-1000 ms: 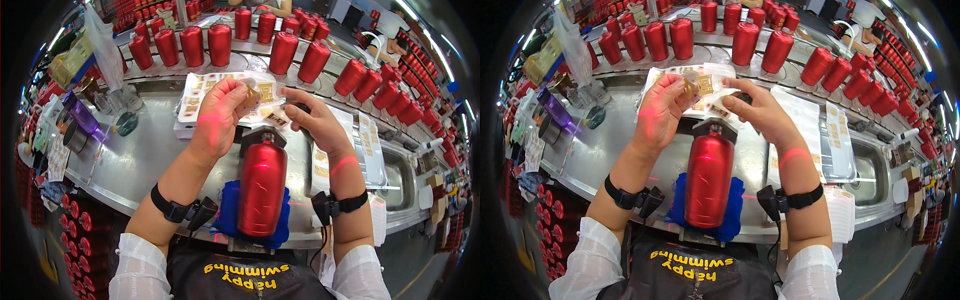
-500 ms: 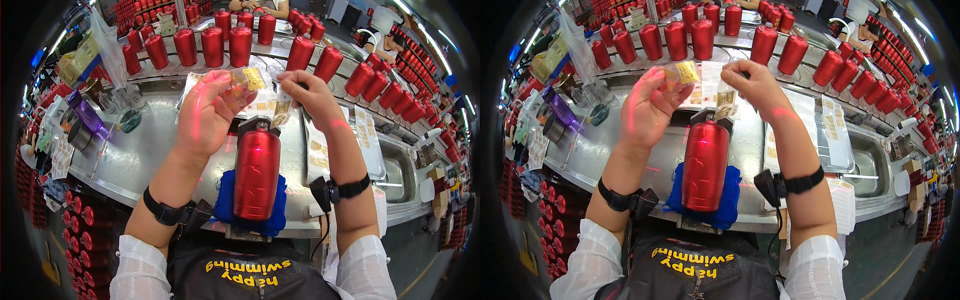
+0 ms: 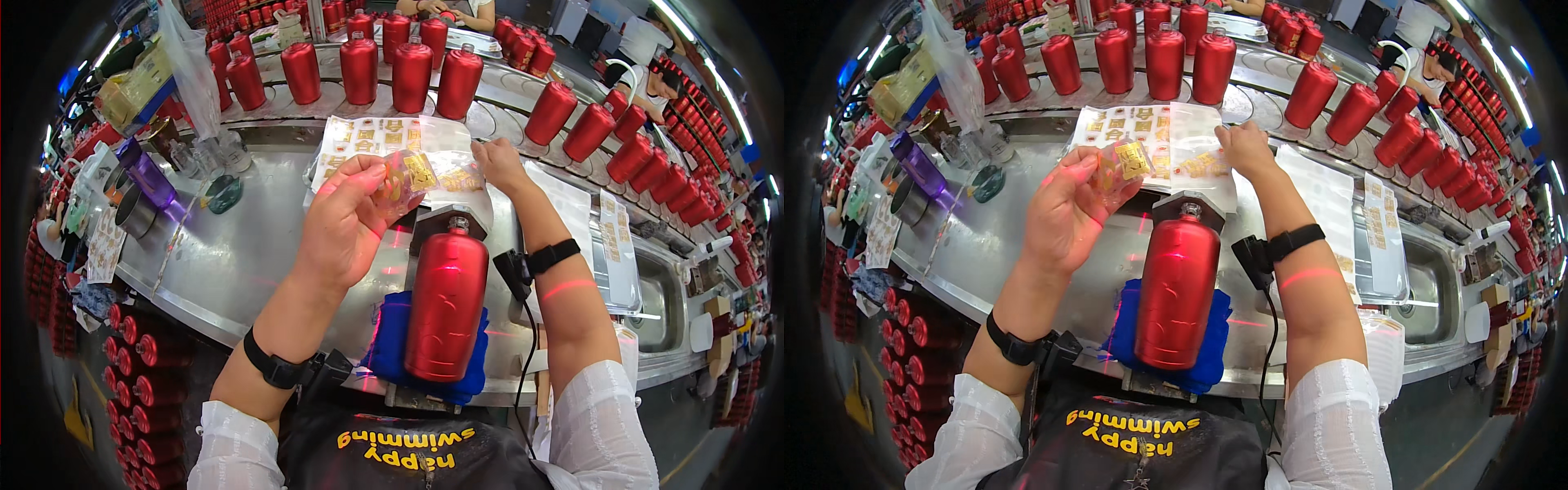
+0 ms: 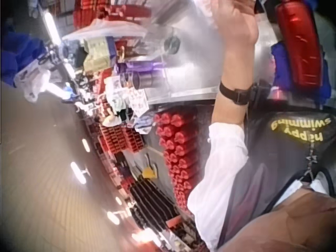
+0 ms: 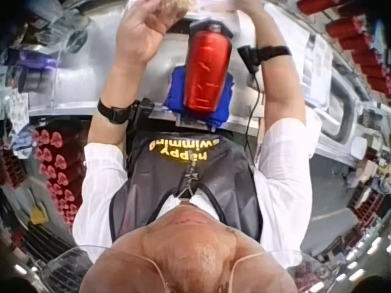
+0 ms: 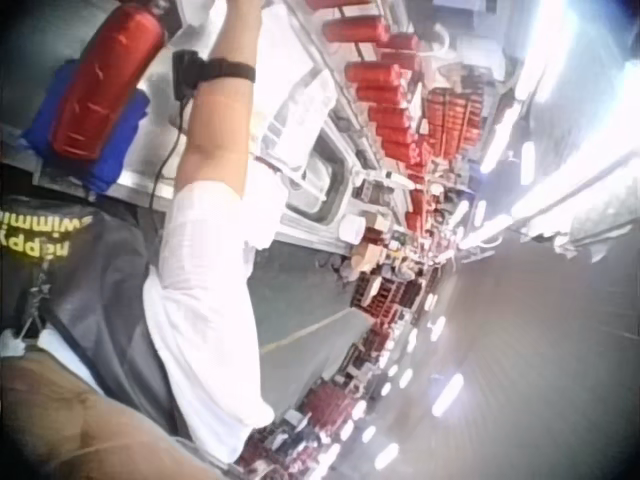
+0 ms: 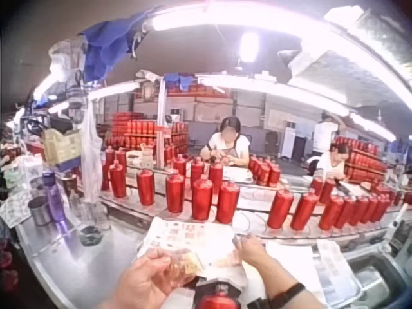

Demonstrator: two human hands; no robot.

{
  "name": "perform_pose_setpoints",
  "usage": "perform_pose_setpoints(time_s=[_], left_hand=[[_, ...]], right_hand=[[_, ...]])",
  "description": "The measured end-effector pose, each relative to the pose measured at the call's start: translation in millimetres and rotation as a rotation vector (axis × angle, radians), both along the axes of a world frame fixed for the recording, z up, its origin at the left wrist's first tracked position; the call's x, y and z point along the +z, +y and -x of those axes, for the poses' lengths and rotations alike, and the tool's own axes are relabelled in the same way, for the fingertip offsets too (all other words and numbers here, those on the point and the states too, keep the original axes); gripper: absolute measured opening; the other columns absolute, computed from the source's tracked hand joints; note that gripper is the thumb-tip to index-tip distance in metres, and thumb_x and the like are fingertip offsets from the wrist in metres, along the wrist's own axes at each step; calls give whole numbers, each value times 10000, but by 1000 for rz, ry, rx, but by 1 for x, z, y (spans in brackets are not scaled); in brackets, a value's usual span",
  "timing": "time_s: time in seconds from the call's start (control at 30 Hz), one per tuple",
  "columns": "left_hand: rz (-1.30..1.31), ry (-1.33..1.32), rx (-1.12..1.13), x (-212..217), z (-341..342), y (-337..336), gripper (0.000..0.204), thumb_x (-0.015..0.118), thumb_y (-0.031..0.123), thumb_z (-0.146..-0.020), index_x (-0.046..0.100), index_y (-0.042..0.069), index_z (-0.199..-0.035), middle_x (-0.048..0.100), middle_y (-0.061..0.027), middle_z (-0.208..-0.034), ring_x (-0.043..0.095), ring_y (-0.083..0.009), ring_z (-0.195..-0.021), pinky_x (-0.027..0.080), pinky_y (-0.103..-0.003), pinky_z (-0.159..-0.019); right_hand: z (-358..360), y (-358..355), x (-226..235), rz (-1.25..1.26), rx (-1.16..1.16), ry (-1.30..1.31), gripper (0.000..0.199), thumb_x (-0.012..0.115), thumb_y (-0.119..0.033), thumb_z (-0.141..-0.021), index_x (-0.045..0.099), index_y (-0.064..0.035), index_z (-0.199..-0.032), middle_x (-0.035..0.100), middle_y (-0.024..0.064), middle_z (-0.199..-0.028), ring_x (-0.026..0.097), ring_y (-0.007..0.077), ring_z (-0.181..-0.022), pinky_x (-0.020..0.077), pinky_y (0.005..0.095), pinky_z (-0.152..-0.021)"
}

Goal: Applying gold labels to large red liquor bottles using a laser guide and a cleaning cloth.

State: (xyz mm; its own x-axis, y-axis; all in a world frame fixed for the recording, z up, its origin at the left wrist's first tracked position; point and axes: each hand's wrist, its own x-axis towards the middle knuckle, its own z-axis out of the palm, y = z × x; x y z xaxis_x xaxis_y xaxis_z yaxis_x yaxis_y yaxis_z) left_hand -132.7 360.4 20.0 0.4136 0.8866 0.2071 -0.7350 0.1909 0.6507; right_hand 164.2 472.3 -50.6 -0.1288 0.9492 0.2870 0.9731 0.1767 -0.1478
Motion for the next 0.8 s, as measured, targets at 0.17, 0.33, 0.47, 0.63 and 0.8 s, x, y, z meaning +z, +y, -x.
perform_pose_setpoints(time_s=[0.17,0.33,0.47,0.63,0.8], left_hand=[[55,-111,-61,3,-19,1,160,465,97,-958,528,22,-1084,616,-147,-1162,584,-273,-1142,451,-484,-1027],[-12,-170,-214,9,-46,-6,193,434,141,-972,542,35,-1092,582,-164,-1249,532,-327,-1229,389,-498,-1085],[-31,-91,-248,11,-63,-22,158,459,117,-958,519,25,-1071,608,-158,-1158,585,-267,-1143,455,-465,-1028],[-97,271,-213,11,-64,-40,226,483,109,-960,512,-8,-1152,588,-117,-1156,589,-204,-1124,466,-380,-991],[-489,656,24,-5,-24,-73,421,561,153,-927,464,-26,-1295,528,-150,-1282,534,-263,-1210,393,-367,-1046]], right_hand=[[13,-66,59,58,75,659,510,412,-464,-1005,685,-37,-1063,652,123,-1028,556,239,-971,469,384,-768],[36,-139,89,495,310,1343,574,472,-567,-965,662,-42,-1099,626,47,-1024,540,100,-870,463,236,-650],[40,-158,100,384,348,1652,331,619,-347,-948,679,-33,-1035,625,25,-971,554,86,-806,480,226,-638],[-22,-165,99,146,341,1505,153,664,-196,-920,687,-50,-962,626,1,-920,557,63,-762,481,220,-632],[-141,-141,37,91,-308,735,215,691,-245,-823,673,-31,-803,581,16,-660,510,118,-565,411,306,-527]])
